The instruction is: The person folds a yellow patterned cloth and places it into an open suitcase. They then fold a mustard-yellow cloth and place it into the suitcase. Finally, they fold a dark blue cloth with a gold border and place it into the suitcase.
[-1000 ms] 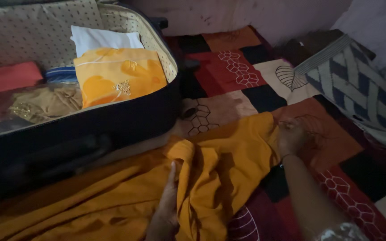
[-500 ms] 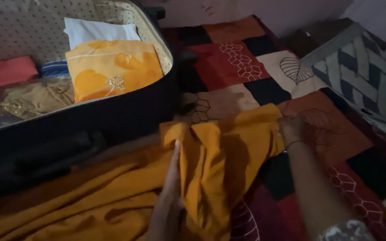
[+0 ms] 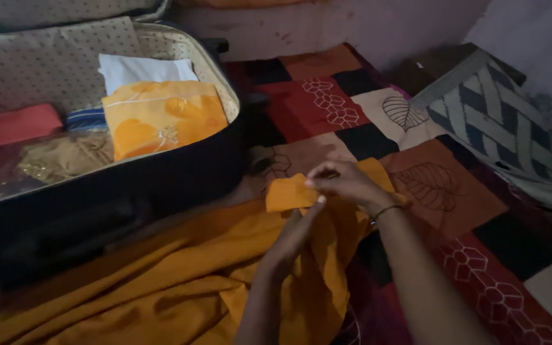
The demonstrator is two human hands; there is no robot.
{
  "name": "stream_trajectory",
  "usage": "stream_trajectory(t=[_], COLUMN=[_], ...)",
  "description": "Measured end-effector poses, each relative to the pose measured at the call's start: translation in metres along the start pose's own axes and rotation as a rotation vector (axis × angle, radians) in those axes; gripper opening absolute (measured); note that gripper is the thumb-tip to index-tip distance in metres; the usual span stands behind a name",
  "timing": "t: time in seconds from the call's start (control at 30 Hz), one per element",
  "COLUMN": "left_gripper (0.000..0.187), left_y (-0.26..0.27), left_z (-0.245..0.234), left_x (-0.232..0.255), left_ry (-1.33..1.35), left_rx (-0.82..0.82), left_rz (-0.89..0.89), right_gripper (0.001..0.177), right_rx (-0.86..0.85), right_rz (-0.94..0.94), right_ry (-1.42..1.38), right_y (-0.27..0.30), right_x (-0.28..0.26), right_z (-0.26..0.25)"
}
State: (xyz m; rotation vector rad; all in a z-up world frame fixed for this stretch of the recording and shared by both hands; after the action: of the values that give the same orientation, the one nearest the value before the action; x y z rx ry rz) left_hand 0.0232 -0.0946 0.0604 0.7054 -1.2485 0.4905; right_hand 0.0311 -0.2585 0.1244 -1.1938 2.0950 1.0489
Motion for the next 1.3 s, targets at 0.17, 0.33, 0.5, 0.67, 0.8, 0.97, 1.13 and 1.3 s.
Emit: stream_trajectory(t=[0.17,0.33,0.5,0.67,0.8,0.97,1.13,1.3], left_gripper=[0.102,0.105,0.107,0.106,0.107,0.104,0.093,0.087], left_y=[0.001,-0.014,-0.018,-0.007,-0.018,-0.017,-0.017,-0.02], left_z=[-0.004,0.0,0.001,0.003,-0.002,-0.001,0.007,0.008], left_x=[-0.005,-0.01,-0.004,0.012,-0.003,-0.044,-0.06,-0.055], left_ry=[-0.078,0.072,0.144,0.105,-0.193,-0.897,-1.168,-1.231], left_rx=[0.032,0.042,0.06,0.148,0.176,0.182,0.187,0.179], left_rz=[0.034,0.069,-0.06,-0.003,0.169,0.04,0.068,0.033], right_gripper=[0.067,0.052,0.054,0.058,0.059,0.056,0.053,0.053], right_rx=[-0.121,-0.083,-0.306,-0.083,0.285,0.372,0.456,0.455], right_rz=[0.023,0.172,0.066,0.048,0.131,0.329,0.701,0.374], right_ry=[0.025,0.147,-0.122,-0.345,-0.561,-0.445,-0.289,-0.321], right_y=[-0.004,0.003,0.011,0.012,0.011,0.002,-0.015,-0.045], right_x=[0.012,0.018,0.028,0.029,0.055,0.135,0.205,0.209], right_z=[0.01,0.018,0.016,-0.025,-0.096,-0.114,-0.111,-0.131])
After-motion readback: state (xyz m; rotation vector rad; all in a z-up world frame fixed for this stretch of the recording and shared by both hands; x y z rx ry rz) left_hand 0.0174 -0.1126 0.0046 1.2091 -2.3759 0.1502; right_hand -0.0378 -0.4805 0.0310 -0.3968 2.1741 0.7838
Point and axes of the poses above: each hand's wrist, its own y-axis away from the middle knuckle, its own z-axis out of the palm, x = y × z, the point moved 2 cm from there along -y, towards the middle knuckle, and after that the axes turned 6 degrees about z, right-handed, at the moved point
